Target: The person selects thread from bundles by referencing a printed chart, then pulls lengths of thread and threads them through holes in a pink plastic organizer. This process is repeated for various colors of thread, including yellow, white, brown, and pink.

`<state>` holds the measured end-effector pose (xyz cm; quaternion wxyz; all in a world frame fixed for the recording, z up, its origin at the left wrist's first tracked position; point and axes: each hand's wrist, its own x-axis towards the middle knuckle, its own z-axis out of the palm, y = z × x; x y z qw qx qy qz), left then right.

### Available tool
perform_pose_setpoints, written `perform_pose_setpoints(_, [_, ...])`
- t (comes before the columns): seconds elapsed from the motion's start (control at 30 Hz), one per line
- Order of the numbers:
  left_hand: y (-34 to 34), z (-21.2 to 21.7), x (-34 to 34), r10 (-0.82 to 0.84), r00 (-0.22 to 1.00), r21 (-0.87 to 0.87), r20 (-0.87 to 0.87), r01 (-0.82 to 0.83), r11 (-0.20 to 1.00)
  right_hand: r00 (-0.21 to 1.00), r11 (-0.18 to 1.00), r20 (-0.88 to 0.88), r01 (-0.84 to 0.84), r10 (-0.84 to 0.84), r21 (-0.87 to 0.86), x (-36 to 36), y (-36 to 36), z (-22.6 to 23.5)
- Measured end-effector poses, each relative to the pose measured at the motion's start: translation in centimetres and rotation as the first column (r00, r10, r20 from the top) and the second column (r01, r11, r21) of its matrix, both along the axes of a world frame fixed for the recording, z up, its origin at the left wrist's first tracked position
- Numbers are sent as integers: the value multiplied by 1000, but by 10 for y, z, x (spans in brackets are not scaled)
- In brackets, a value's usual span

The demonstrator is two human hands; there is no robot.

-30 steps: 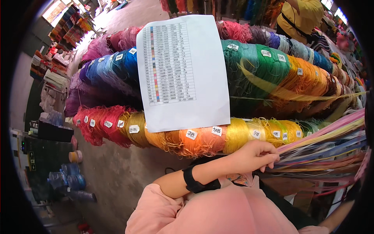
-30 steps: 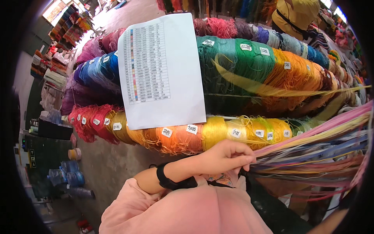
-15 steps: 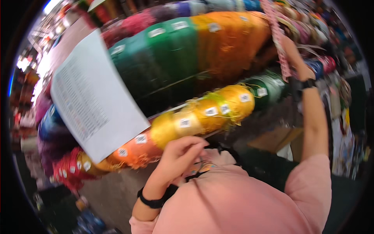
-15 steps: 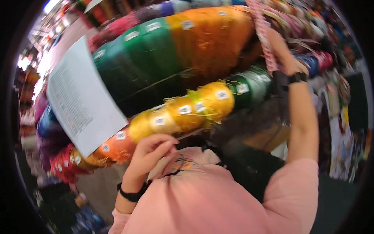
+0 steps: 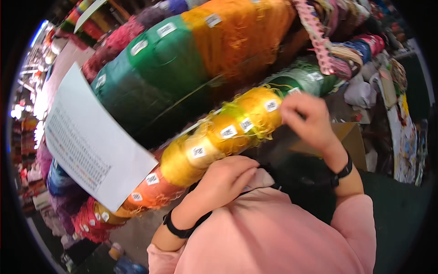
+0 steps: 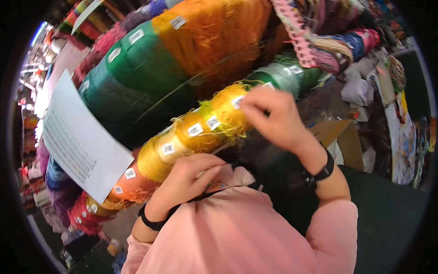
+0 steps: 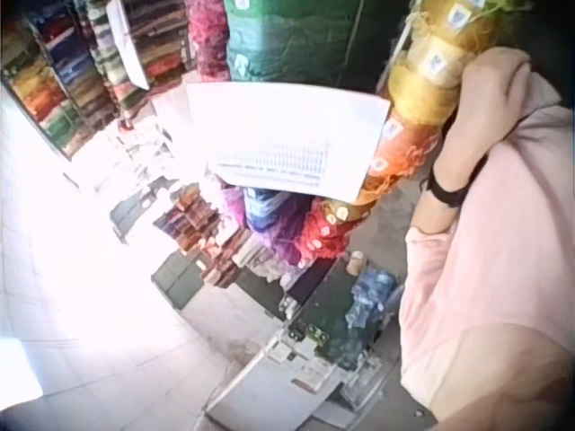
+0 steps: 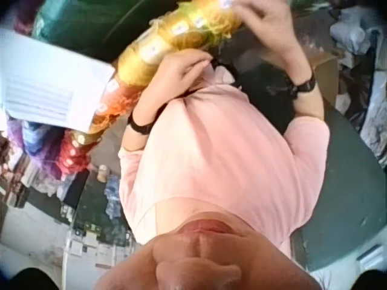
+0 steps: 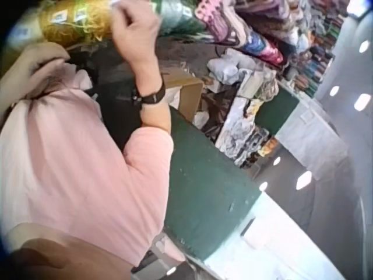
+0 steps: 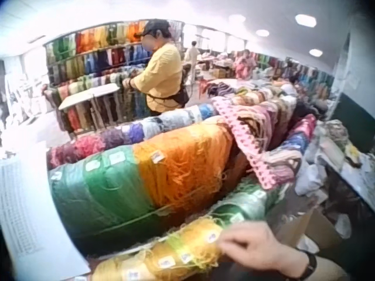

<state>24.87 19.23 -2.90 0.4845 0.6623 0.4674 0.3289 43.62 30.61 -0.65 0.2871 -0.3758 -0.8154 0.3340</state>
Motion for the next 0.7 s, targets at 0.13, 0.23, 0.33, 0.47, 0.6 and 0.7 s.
perform_pose_setpoints(0.13, [-6,6,-17,-268,952,-54,-145,263,963,966,951,-117,-251,232,-182,-33,-49,-16])
perform_pose_setpoints(0.23, [-29,2,-40,-98,984,7,-148,101,995,950,916,-124,-309,287,-254,-54,-63,-29])
perform_pose_setpoints(0.33, [-54,2,-52,135,976,-26,-172,-141,990,954,898,-97,-300,284,-323,-71,-70,-37])
perform_pose_setpoints(0.47, [-75,2,-68,233,952,5,-200,-237,972,969,874,-118,-245,215,-420,-92,-86,-38])
perform_pose_setpoints(0.6, [-90,-7,-84,187,972,18,-139,-187,982,982,902,-82,-187,168,-390,-113,-100,-35])
perform_pose_setpoints(0.7, [-97,-7,-94,193,976,42,-100,-189,981,996,888,-69,-80,54,-453,-125,-111,-35])
